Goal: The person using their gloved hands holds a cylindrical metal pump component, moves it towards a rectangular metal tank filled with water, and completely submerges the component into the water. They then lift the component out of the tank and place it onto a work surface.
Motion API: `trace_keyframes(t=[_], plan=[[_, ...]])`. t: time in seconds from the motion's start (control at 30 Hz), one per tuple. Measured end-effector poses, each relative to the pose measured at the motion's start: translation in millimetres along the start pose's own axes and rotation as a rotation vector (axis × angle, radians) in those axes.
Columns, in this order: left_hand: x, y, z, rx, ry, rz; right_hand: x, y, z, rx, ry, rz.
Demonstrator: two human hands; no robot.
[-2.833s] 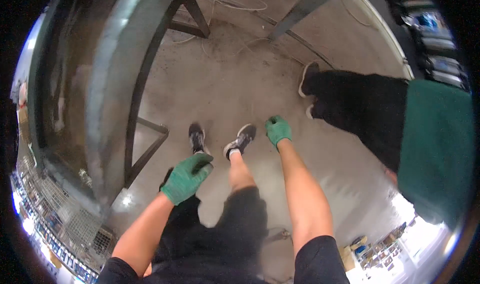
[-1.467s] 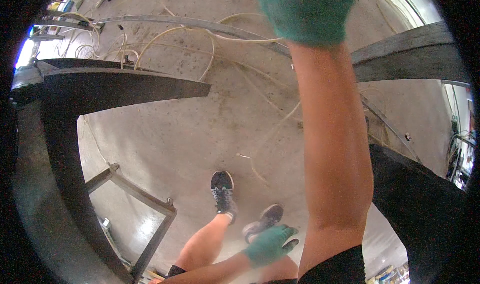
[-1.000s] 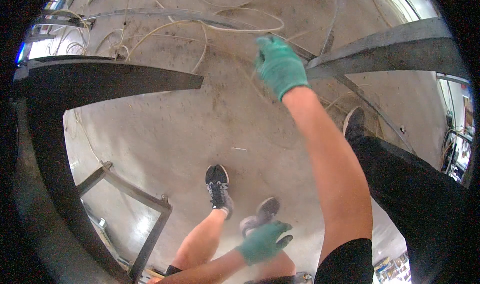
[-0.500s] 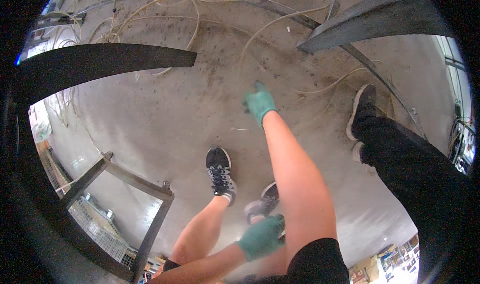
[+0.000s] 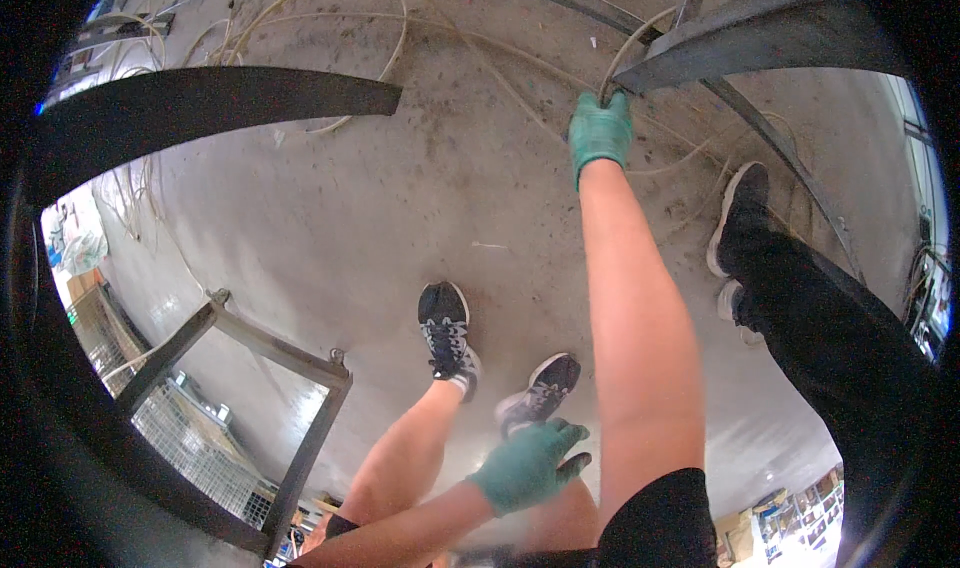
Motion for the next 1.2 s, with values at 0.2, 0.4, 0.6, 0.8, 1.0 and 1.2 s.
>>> trace_keyframes(t=[0.2, 0.4, 0.6, 0.8, 1.0, 1.2], plan=[[1.4, -2.6, -10.5, -0.102, -0.036, 0.032, -16.9, 87.2, 44.6, 0.165, 0.057, 0.297], [17.5, 12.9, 19.3, -0.132, -0.08, 0.067, -35.4, 137.1, 30.2, 0.424, 0.155, 0.441], [-35.1, 10.2, 99.2, 0.105, -0.245, 0.001, 53.5, 130.9, -80.7, 0.547, 0.317, 0.708], [-50.2, 38.0, 216.7, -0.198, -0.482, 0.17, 152.1, 94.7, -203.8, 0.597, 0.169, 0.959], [-52.3, 65.2, 257.4, -0.475, -0.483, 0.005, 170.7, 93.7, -246.6, 0.605, 0.548, 0.928], [-59.3, 82.4, 258.6, -0.408, -0.496, 0.032, 188.1, 91.8, -247.4, 0.383, 0.737, 1.189]])
Point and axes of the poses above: each hand's wrist, its own y-axis away from the middle knuckle, its own z-axis out of the back of the hand, x = y × z, the point moved 5 cm from there along -y, towards the middle knuckle, and after that the axes turned 14 degrees about -z, right-handed, at the moved point
